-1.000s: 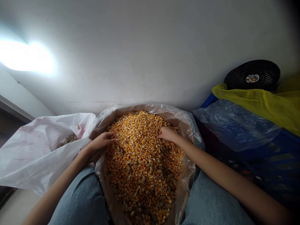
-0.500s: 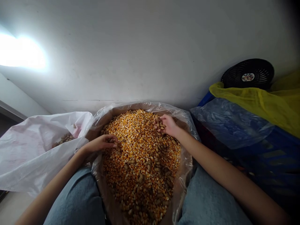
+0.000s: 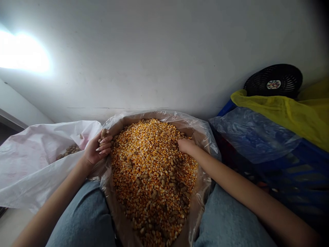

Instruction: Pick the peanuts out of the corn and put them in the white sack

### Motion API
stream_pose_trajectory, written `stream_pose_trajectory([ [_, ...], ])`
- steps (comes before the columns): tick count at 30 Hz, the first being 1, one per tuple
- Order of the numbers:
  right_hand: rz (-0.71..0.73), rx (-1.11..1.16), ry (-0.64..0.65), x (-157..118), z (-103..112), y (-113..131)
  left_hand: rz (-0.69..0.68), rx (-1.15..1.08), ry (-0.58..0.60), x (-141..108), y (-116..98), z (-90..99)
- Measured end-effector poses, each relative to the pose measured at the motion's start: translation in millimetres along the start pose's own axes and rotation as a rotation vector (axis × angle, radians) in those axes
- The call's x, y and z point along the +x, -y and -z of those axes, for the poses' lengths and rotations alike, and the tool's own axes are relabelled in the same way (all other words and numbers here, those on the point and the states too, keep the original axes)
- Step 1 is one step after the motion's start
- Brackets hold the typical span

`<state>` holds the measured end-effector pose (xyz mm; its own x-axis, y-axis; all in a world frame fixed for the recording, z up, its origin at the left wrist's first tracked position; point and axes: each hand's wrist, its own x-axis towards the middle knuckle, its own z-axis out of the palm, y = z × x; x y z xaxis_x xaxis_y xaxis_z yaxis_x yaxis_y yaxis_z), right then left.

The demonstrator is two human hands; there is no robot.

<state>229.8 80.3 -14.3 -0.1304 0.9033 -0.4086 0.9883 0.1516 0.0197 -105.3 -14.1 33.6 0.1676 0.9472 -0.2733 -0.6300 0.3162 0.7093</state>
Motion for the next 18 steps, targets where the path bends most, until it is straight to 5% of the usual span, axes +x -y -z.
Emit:
stream_pose_trajectory([
  [7,-0.018,0.024,-0.051,-0.5,2.5,1.3,-0.027,0.205,0.064,2.7,5.0,-3.0],
  [10,0.037,0.474,-0.074,-3.5,12.5,-1.0,-0.033,0.529,0.056,4.8,11.7,-2.1],
  [13,0.177,1.113,0.037,-9.3,23.6,-0.1,-0.074,1.055,0.135,5.6,19.8,-3.1],
  [18,0.303,1.679,0.124,-15.3,36.6,-0.5,-0.384,1.745,0.349,1.1,29.1,-10.1],
])
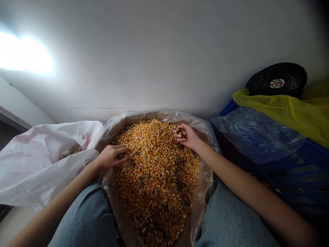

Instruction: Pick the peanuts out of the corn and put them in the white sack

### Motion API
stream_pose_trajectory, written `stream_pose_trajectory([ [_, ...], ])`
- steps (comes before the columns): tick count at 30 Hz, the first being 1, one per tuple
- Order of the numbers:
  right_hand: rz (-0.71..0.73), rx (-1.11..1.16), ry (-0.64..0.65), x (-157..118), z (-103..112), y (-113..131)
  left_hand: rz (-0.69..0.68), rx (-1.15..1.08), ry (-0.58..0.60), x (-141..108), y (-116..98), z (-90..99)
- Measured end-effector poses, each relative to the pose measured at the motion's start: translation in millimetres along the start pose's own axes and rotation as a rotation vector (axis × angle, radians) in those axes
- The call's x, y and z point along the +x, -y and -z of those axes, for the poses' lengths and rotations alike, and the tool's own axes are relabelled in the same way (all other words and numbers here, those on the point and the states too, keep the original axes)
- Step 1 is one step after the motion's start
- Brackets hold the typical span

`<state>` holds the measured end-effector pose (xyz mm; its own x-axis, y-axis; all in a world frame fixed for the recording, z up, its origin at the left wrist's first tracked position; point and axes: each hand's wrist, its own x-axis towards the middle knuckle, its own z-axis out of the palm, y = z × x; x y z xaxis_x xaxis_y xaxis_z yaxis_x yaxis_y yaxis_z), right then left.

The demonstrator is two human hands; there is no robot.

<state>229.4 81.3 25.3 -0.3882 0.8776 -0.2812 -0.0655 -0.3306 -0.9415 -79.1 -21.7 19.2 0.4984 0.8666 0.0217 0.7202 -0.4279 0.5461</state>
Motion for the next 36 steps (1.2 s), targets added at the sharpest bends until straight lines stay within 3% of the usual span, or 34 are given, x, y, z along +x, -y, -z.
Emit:
stream_pose_trajectory([
  [3,0.023,0.123,-0.007,1.6,2.3,1.6,-0.14,0.189,0.13,-0.3,-4.2,-2.4],
  [6,0.033,0.0,-0.069,4.5,2.8,-3.3,-0.153,0.264,0.211,0.9,-3.3,-4.0],
  [8,0.02,-0.271,-0.135,5.9,2.2,-9.0,-0.13,0.265,0.204,2.0,-0.9,-4.4],
  [12,0.028,-1.115,-0.268,7.2,1.9,-20.2,-0.108,0.214,0.19,3.8,1.6,-4.1],
  [14,-0.036,-1.424,-0.23,8.3,1.9,-24.2,-0.099,0.177,0.187,4.7,0.4,-3.7],
  [16,-0.146,-1.571,-0.141,9.6,1.5,-27.4,-0.08,0.141,0.175,5.5,-1.4,-3.5],
  [19,-0.203,-1.626,-0.079,11.1,0.8,-31.2,-0.074,0.102,0.207,5.8,-3.3,-3.4],
  [32,-0.217,-1.664,-0.096,16.3,6.5,-39.7,-0.031,0.012,0.282,-2.6,7.4,0.7],
  [36,-0.147,-1.557,-0.126,18.7,11.0,-35.7,0.0,0.023,0.289,-0.9,4.3,0.6],
])
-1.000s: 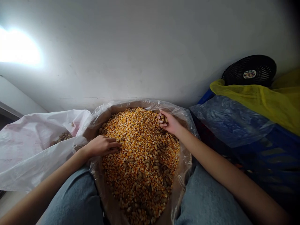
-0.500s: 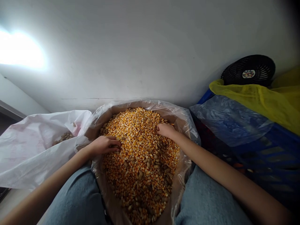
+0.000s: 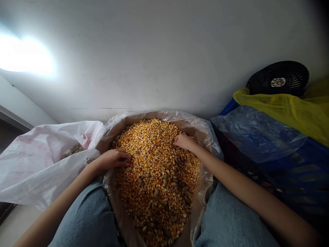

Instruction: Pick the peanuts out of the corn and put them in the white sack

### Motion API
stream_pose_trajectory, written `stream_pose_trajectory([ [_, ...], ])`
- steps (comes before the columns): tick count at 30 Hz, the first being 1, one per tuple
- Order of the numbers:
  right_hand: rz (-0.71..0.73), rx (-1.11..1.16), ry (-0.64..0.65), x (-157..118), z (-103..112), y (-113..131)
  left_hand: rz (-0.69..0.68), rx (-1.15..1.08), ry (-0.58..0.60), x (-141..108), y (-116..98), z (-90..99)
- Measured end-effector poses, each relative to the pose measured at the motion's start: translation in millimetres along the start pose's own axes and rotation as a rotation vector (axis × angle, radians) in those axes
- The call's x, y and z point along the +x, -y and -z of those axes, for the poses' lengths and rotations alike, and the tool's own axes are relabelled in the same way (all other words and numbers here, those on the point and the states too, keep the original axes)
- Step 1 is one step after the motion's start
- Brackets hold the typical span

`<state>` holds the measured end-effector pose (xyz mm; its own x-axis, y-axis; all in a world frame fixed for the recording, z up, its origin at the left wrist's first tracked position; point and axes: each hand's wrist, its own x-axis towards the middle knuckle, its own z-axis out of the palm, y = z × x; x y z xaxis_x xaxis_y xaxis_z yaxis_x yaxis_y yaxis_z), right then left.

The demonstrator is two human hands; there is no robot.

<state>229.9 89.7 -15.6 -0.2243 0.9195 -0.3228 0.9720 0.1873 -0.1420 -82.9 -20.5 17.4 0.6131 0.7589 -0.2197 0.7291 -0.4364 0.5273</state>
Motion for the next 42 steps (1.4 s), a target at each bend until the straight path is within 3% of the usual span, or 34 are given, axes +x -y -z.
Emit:
stream_pose_trajectory([
  [5,0.019,0.242,-0.084,-0.4,6.4,-2.0,-0.003,-0.033,0.059,-1.9,-1.0,1.6],
  [16,0.036,0.393,-0.112,-4.7,10.9,1.5,0.045,-0.025,0.113,-9.4,-1.2,-1.1],
  [21,0.067,0.418,-0.108,-5.7,10.2,2.5,0.044,-0.001,0.038,-13.0,-5.1,0.9],
  [27,0.099,0.402,-0.105,-6.2,10.2,5.3,0.059,0.268,-0.159,-24.6,-6.7,-2.1],
  [32,0.111,0.404,-0.094,-7.2,10.1,6.6,0.01,0.413,-0.007,-25.0,-6.2,-6.6],
  [36,0.121,0.422,-0.089,-6.2,8.7,6.1,-0.029,0.463,0.034,-20.4,-6.7,-8.2],
  [39,0.101,0.492,-0.064,-5.5,7.9,6.3,-0.044,0.401,0.03,-17.2,-6.2,-9.2],
  [42,0.051,0.734,-0.001,-7.6,9.8,8.3,-0.046,0.202,0.003,-16.3,-6.9,-9.0],
])
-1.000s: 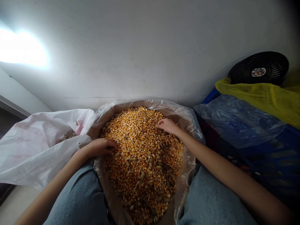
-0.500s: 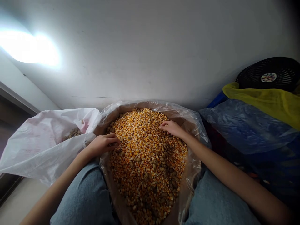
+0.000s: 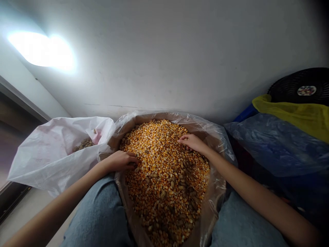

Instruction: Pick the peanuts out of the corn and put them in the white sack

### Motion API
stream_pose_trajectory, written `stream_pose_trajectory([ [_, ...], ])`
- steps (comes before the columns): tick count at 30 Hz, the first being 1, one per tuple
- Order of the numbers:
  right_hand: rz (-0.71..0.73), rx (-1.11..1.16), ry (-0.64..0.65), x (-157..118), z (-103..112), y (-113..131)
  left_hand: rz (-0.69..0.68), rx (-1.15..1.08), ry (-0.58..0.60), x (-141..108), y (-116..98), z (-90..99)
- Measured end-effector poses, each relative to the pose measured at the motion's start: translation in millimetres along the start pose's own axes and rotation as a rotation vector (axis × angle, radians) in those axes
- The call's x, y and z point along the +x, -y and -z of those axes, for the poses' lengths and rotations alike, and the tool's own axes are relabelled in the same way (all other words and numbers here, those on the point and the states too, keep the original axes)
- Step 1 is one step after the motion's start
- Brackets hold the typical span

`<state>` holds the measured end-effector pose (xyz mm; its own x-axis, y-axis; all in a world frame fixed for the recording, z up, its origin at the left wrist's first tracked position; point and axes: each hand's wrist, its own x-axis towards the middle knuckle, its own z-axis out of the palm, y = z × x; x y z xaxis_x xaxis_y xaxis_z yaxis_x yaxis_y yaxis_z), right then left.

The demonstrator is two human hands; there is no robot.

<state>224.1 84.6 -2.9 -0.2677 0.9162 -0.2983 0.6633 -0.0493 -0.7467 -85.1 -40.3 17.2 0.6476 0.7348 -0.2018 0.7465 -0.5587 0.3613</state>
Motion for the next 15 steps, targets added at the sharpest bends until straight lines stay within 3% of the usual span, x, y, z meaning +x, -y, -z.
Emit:
stream_pose_trajectory([
  [3,-0.069,0.466,0.061,-4.7,2.6,4.9,0.046,-0.34,-0.198,-3.8,-2.6,4.5],
  [6,-0.091,0.912,0.141,-7.8,9.4,10.0,0.192,-0.73,-0.632,-14.5,-2.7,15.7],
  [9,-0.1,1.158,0.197,-4.7,17.1,25.1,0.31,-1.034,-1.0,-35.9,6.2,35.3],
  [12,-0.11,1.205,0.218,4.7,12.2,67.8,0.455,-1.038,-1.108,-69.8,27.8,59.1],
  [15,-0.034,1.135,0.309,16.8,-17.2,140.3,0.691,-0.783,-1.059,-107.0,58.6,77.3],
])
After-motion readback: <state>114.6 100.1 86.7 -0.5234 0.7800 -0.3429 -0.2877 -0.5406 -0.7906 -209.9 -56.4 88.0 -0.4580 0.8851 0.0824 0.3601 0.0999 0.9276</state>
